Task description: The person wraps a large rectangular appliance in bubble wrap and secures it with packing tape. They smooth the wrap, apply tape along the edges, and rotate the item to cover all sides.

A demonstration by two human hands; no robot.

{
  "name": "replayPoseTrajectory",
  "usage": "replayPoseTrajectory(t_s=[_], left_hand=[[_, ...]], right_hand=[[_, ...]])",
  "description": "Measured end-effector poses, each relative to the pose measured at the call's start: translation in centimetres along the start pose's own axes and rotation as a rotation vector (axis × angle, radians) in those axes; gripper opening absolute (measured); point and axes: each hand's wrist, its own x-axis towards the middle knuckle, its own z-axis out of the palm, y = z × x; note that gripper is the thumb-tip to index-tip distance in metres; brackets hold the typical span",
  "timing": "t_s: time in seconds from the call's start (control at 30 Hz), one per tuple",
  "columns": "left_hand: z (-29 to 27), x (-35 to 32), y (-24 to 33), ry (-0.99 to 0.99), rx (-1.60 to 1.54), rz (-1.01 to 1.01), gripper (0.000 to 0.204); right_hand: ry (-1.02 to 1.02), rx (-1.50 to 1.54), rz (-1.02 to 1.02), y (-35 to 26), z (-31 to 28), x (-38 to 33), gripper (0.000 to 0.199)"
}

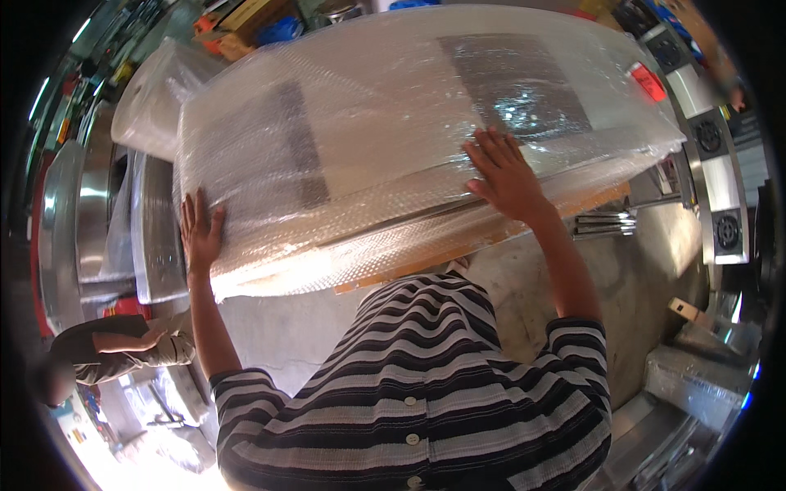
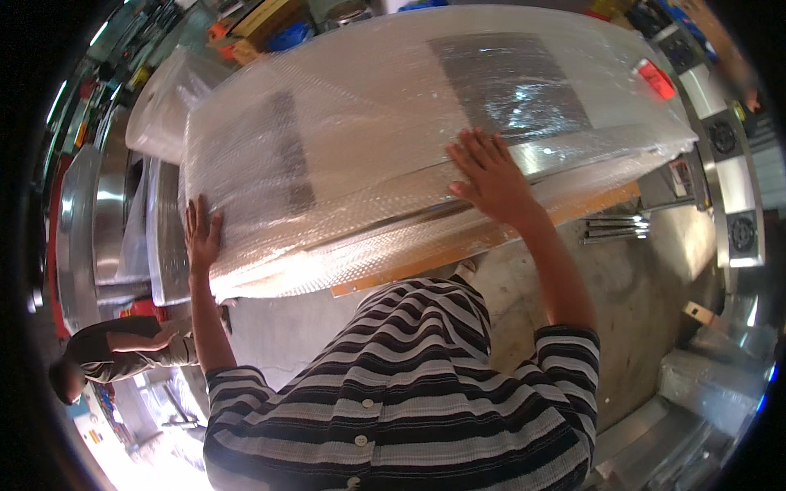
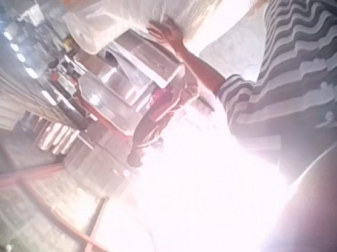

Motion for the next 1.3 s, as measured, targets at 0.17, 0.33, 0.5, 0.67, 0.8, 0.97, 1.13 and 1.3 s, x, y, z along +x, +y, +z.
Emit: replayPoseTrajectory(t_s=[0.17, 0.33, 0.5, 0.67, 0.8, 0.97, 1.13, 1.3], left_hand=[[-1.2, -1.5, 0.7, 0.021, 0.004, -0.014, 0.077], [-1.2, -2.5, 0.1, 0.034, 0.058, -0.039, 0.078], [-2.9, -5.8, 8.8, 0.306, -0.194, 0.418, 0.073], [-2.9, -11.4, 22.6, -0.031, -0.364, 0.807, 0.073], [-2.8, -4.6, 31.3, 0.003, -0.501, 0.924, 0.047], [4.9, 1.4, 35.3, -0.062, -0.273, 1.052, 0.048], [4.6, 1.7, 35.1, -0.126, -0.215, 1.082, 0.058], [3.7, 1.6, 35.2, -0.224, -0.227, 1.099, 0.068]], right_hand=[[0.014, 0.02, -0.022, 0.7, -0.4, -0.1, 0.066], [0.127, 0.14, -0.071, -1.3, 1.6, -1.1, 0.081], [0.213, 0.176, -0.267, -13.5, 2.9, -3.8, 0.078], [0.164, 0.132, -0.18, -12.8, 3.5, -2.6, 0.038], [0.288, 0.088, -0.268, -13.4, 3.7, -2.7, 0.015], [0.363, 0.113, -0.307, -13.1, 3.5, -2.4, 0.014], [0.37, 0.111, -0.316, -12.6, 1.6, -0.2, 0.012], [0.337, 0.123, -0.369, -11.7, 1.5, 1.2, 0.011]])
